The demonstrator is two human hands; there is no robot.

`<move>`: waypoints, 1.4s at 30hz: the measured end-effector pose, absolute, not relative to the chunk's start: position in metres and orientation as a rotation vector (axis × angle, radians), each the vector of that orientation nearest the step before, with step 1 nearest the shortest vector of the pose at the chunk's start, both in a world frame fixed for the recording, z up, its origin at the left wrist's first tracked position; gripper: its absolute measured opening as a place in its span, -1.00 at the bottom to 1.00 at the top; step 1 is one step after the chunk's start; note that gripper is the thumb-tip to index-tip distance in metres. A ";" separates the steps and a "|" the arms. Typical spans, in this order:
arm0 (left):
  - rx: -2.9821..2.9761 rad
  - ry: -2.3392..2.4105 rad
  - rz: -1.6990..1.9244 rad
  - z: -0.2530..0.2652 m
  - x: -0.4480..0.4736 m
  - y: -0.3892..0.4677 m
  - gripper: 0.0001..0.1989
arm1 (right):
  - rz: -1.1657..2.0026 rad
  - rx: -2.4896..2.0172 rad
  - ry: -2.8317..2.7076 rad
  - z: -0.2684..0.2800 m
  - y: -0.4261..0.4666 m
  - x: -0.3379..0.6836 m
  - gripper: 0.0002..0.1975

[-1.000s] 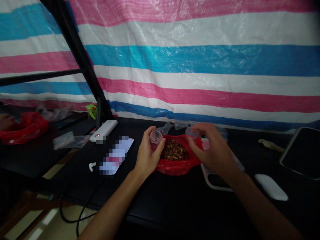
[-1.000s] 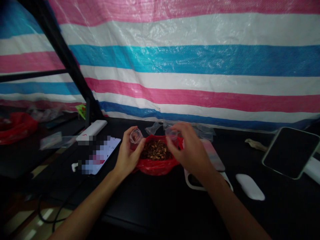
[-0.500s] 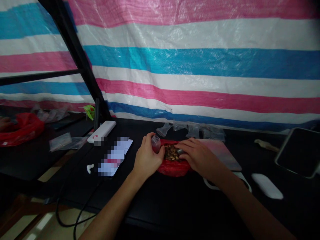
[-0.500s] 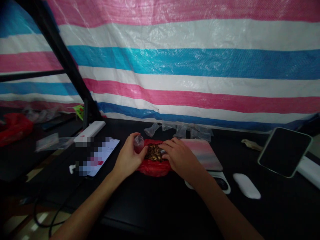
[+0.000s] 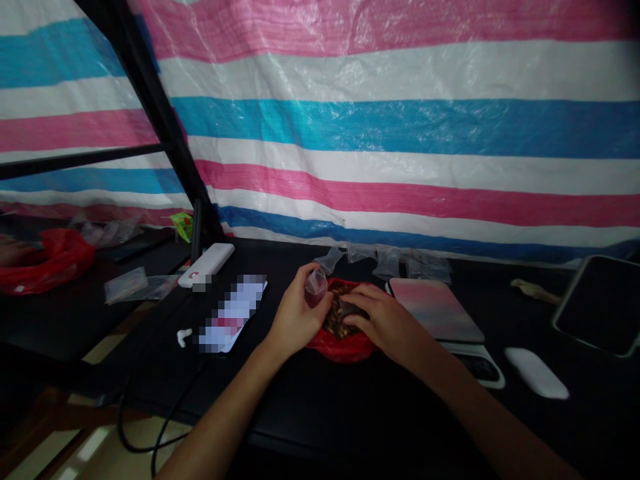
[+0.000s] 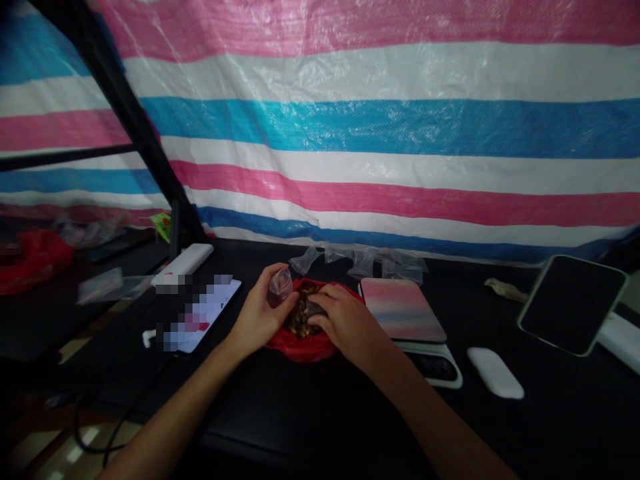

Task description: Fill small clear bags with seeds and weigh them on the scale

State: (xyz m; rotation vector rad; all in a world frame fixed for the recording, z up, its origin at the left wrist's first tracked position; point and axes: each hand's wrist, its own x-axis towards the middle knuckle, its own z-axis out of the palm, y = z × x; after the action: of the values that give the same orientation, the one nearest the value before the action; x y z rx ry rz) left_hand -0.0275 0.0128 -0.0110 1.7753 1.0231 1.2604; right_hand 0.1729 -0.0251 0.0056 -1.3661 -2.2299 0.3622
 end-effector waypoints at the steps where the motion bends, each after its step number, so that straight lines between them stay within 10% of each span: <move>1: 1.790 0.998 1.231 -0.012 -0.027 0.012 -0.52 | 0.368 -1.331 -2.229 0.004 -0.025 0.172 -0.70; 30: 2.224 1.264 1.349 -0.013 -0.044 0.018 -0.52 | 0.609 -1.184 -1.851 -0.005 -0.025 0.167 -0.62; 42: 2.474 1.121 1.081 -0.002 -0.035 0.003 -0.62 | 0.218 -1.127 -1.966 0.006 -0.032 0.163 -0.62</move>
State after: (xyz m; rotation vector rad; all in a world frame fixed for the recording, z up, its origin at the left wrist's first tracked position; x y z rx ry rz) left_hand -0.0348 0.0028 -0.0018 2.4740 1.1210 1.0807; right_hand 0.1631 -0.0321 0.0064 -1.1265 -1.9660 0.2185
